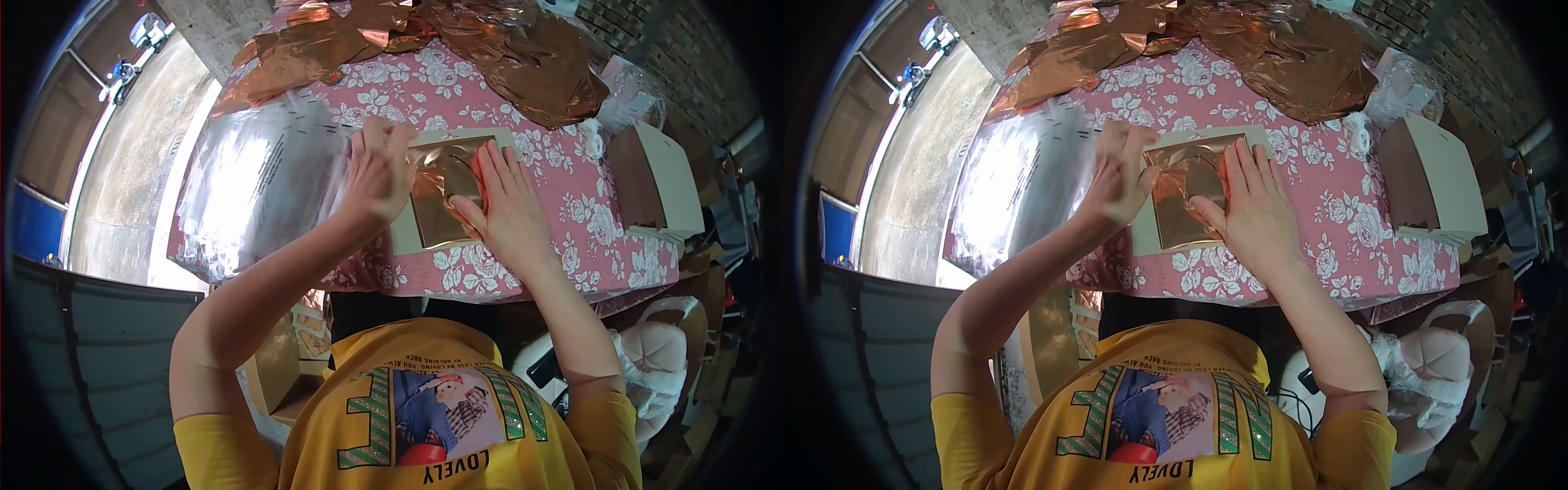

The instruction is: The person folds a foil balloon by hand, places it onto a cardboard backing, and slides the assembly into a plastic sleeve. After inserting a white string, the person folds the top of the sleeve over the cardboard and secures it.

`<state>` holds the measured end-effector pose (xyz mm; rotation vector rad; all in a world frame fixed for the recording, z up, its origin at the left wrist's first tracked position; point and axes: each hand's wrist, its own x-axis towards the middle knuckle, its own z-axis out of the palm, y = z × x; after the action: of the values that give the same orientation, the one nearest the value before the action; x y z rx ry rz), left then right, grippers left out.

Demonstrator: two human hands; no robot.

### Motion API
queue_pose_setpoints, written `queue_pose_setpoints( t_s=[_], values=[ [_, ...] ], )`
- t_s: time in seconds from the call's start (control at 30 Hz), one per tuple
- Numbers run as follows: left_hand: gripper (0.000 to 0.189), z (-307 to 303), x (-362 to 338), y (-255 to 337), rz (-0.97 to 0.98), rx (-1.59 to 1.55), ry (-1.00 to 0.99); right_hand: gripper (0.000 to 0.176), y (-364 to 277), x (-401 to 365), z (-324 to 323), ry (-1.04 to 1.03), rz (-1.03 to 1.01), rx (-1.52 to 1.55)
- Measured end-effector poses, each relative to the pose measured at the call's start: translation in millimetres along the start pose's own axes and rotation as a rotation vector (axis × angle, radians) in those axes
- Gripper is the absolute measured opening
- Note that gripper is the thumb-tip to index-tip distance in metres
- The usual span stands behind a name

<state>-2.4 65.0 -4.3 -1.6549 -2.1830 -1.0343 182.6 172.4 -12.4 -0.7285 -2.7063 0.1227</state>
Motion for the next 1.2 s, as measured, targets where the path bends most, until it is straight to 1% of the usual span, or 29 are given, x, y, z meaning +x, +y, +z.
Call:
queue_pose_setpoints(
  t_s=[0.07, 0.1, 0.17, 0.2, 0.23, 0.3, 0.33, 0.4, 0.43, 0.47, 0.53, 0.57, 0.67, 0.8, 1.0, 1.13, 1.2],
  values=[
    [0.033, -8, 2, -3, 0.278, 0.077, -0.035, 0.08, -1, 0, 1, 0.001, -0.003, 0.004],
    [0.033, -6, 1, -5, 0.278, 0.077, -0.032, 0.08, -1, 0, 1, -0.002, 0.001, 0.01],
    [0.023, 1, -1, -8, 0.286, 0.002, -0.237, 0.08, 0, 0, 0, 0.0, 0.008, 0.007],
    [0.015, 2, -3, -7, 0.278, 0.02, -0.205, 0.08, -1, 0, 0, -0.008, 0.005, -0.003],
    [0.015, 3, -5, -7, 0.283, 0.015, -0.201, 0.08, 0, 1, -1, -0.017, 0.001, -0.012],
    [0.031, -4, -7, -2, 0.239, -0.023, -0.277, 0.08, 0, 1, -1, -0.013, -0.003, -0.022],
    [0.031, -6, -11, 2, 0.241, -0.03, -0.281, 0.08, 0, 1, 0, -0.009, -0.011, -0.027],
    [0.057, -12, -19, 12, 0.303, -0.065, -0.116, 0.08, 0, 2, -1, -0.012, -0.005, -0.021],
    [0.08, -15, -20, 10, 0.307, -0.006, -0.241, 0.081, 0, 1, -1, -0.015, -0.005, -0.012],
    [0.08, -15, -22, 8, 0.301, -0.02, -0.253, 0.081, 0, -1, -1, -0.032, 0.004, -0.012],
    [0.085, -14, -22, 3, 0.345, -0.018, -0.34, 0.081, -1, 1, -2, -0.014, -0.002, -0.008],
    [0.092, -14, -21, 3, 0.384, 0.022, -0.346, 0.081, -2, 1, -2, -0.01, -0.003, -0.009],
    [0.094, -21, -19, 9, 0.418, 0.063, -0.378, 0.081, -1, 1, -2, -0.014, -0.01, -0.014],
    [0.097, -22, -17, 9, 0.41, 0.139, -0.419, 0.084, -1, 2, -4, -0.027, -0.004, -0.004],
    [0.096, -18, -18, 6, 0.374, 0.028, -0.413, 0.082, -2, 3, -5, -0.018, -0.003, -0.054],
    [0.095, -17, -19, 4, 0.401, 0.047, -0.408, 0.078, 8, 2, -3, -0.011, -0.017, -0.029],
    [0.096, -16, -19, 4, 0.408, 0.139, -0.431, 0.072, 23, 4, -9, -0.068, -0.078, 0.214]
  ],
)
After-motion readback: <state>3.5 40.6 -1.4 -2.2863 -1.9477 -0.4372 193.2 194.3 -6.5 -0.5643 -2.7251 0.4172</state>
